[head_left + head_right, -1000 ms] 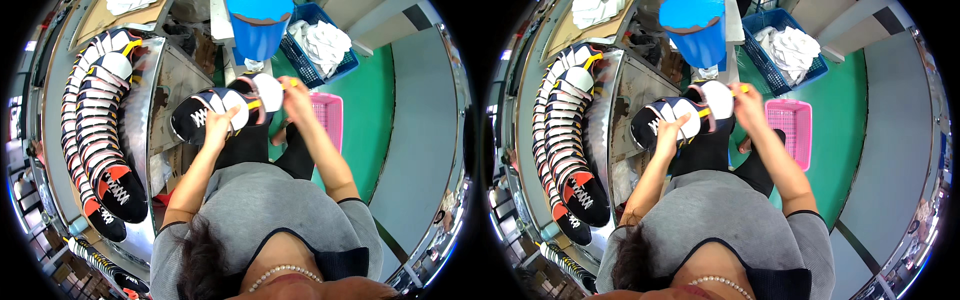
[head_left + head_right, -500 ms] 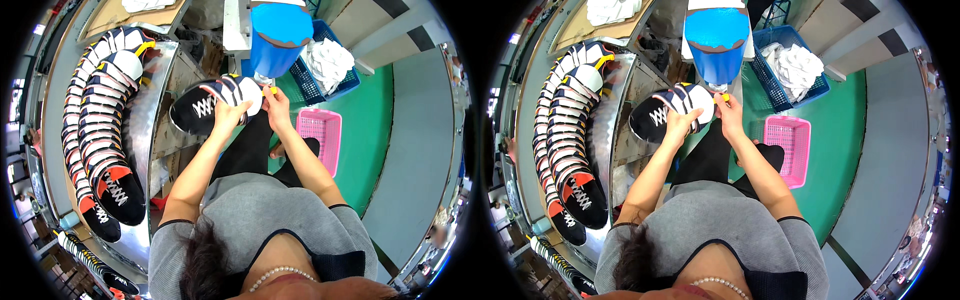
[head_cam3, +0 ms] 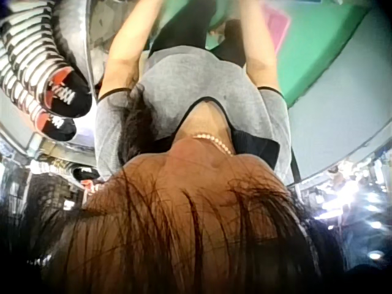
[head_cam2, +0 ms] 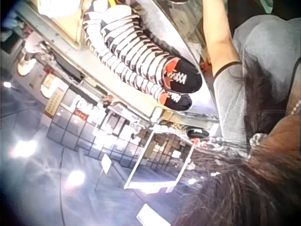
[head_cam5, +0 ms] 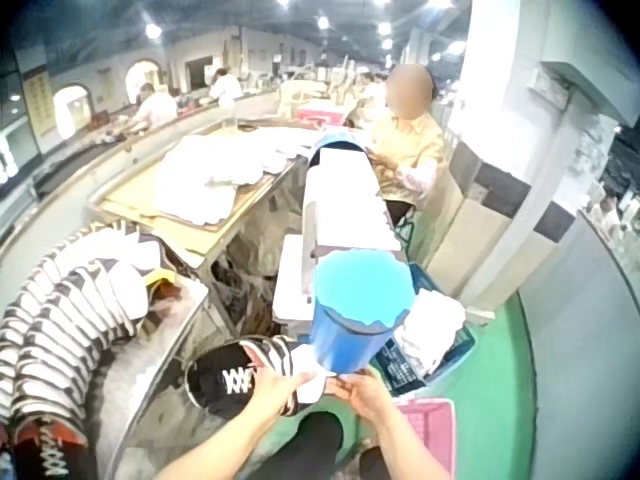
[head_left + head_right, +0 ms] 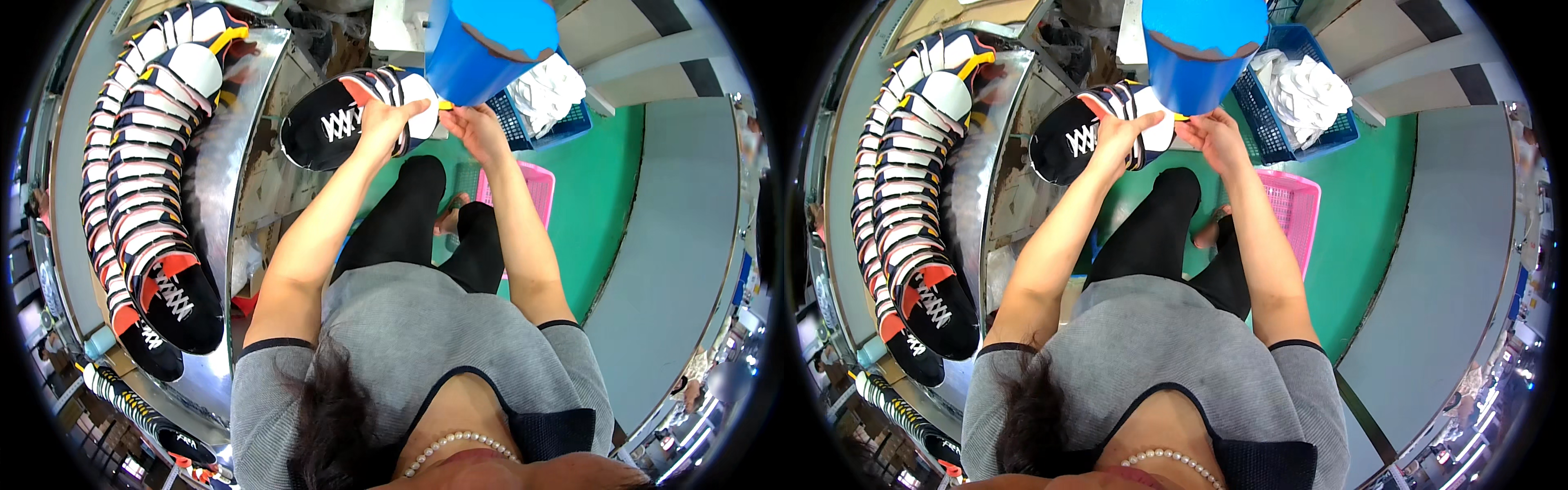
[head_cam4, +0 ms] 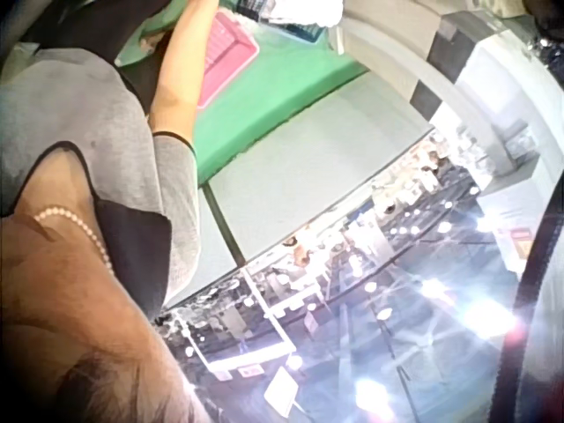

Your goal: The person picks up a pink basket and gathers a stack of shoe uppers from a table. They take the shoe uppers to a machine and apply a small plug into the top eyelet of each shoe upper one by one before placing the finished stack back on the table.

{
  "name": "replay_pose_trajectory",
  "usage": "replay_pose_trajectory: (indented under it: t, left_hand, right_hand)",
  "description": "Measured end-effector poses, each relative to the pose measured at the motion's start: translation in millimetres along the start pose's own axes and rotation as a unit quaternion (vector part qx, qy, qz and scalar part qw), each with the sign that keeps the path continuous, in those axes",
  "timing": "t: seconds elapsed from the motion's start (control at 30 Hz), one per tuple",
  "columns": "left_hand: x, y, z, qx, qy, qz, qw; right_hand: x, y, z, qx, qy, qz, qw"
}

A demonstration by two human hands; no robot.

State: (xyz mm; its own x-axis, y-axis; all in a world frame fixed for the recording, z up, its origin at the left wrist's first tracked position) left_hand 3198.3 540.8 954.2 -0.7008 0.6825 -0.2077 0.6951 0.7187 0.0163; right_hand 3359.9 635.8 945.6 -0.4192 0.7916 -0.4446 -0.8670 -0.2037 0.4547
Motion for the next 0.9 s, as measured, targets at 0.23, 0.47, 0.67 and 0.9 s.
replay_pose_trajectory:
  t: [0.23, 0.47, 0.67, 0.9]
  left_hand:
    - [7.0, 1.4, -0.9, -0.21, -0.237, 0.022, 0.948]
    - [-8.1, 16.4, 33.4, -0.441, -0.347, -0.006, 0.828]
    - [-31.2, 20.3, 9.2, -0.49, -0.308, -0.116, 0.807]
    - [-8.4, -73.5, 21.7, -0.533, -0.295, -0.072, 0.79]
  right_hand:
    - [11.9, 12.0, -5.1, 0.054, 0.028, -0.051, 0.997]
    - [30.4, -9.9, -8.0, -0.011, -0.081, -0.07, 0.994]
    - [21.7, -65.4, -83.7, -0.271, -0.058, -0.191, 0.942]
    - [41.8, 40.3, -139.1, -0.633, -0.239, 0.121, 0.727]
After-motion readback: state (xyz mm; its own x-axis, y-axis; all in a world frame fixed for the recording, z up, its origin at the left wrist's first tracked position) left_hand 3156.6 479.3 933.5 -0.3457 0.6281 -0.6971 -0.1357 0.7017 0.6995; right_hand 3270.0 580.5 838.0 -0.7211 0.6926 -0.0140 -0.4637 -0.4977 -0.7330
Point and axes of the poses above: each hand's wrist, its own x-axis towards the middle knuckle, its own y-axis out of the palm, z = x × y, the point moved 2 cm from there along x, towards the middle knuckle, and after that the axes turned 13 degrees about -z, right-handed, at the moved point
